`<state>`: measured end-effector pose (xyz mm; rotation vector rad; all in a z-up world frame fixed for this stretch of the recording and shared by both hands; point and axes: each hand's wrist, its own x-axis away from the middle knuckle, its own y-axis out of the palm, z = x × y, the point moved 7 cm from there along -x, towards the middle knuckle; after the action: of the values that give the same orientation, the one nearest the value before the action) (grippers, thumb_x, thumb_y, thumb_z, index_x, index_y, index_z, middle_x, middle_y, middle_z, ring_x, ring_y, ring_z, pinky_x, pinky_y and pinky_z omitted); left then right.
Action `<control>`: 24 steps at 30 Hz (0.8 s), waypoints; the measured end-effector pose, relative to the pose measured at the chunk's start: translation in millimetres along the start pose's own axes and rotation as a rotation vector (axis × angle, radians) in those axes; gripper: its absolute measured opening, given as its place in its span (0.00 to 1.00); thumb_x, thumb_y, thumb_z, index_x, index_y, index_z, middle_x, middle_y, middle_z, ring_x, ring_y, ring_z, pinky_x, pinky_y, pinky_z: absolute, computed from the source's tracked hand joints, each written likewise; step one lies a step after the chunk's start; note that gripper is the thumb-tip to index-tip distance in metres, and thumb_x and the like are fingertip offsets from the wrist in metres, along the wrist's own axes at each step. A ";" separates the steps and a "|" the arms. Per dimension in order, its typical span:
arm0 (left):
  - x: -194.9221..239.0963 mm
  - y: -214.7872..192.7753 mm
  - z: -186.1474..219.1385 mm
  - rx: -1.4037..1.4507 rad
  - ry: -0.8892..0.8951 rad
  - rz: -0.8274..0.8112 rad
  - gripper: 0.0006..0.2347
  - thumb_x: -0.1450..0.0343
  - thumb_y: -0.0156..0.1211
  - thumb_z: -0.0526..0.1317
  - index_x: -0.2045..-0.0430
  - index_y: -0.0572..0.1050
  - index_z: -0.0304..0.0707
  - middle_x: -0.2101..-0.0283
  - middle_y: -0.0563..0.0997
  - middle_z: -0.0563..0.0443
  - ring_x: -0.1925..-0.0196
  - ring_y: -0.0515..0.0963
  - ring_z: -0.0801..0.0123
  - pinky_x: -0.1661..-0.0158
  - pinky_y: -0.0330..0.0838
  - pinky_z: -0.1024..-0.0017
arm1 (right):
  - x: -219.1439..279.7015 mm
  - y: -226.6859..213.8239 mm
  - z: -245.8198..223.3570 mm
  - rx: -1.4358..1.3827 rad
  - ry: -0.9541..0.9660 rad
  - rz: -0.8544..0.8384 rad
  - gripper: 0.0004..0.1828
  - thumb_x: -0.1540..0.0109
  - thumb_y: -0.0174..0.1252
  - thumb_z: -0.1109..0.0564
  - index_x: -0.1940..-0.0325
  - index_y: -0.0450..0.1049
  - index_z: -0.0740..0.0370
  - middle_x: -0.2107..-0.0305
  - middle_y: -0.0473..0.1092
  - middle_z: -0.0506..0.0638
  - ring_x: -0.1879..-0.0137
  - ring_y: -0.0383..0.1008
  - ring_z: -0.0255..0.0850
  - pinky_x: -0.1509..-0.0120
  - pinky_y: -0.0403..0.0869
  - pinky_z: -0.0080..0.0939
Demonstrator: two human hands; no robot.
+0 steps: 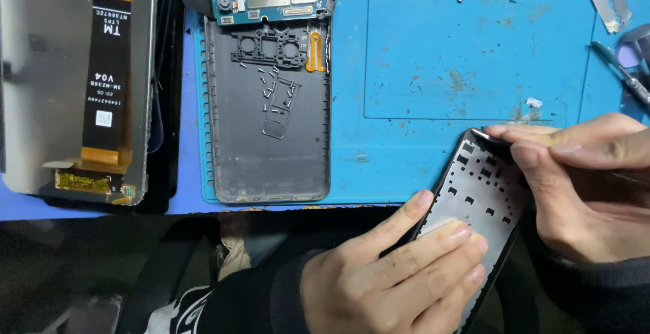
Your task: Cleaning and scraping residue from a smartphone frame to prepare for a new screen installation.
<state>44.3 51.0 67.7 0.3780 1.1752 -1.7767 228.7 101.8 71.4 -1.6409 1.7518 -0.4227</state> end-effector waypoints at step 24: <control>-5.5 -2.5 0.1 -0.027 0.025 -0.032 0.05 0.23 0.66 0.36 0.57 0.79 0.36 0.45 0.81 0.44 0.38 0.78 0.59 0.35 0.78 0.50 | 3.2 -5.7 25.1 -0.171 -0.011 -0.058 0.11 0.26 0.58 0.68 0.63 0.71 0.68 0.62 0.75 0.57 0.50 0.82 0.47 0.33 0.83 0.50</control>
<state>45.0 54.1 72.8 0.3687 1.2280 -1.7863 249.9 103.4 56.5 -1.8133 1.7778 -0.2962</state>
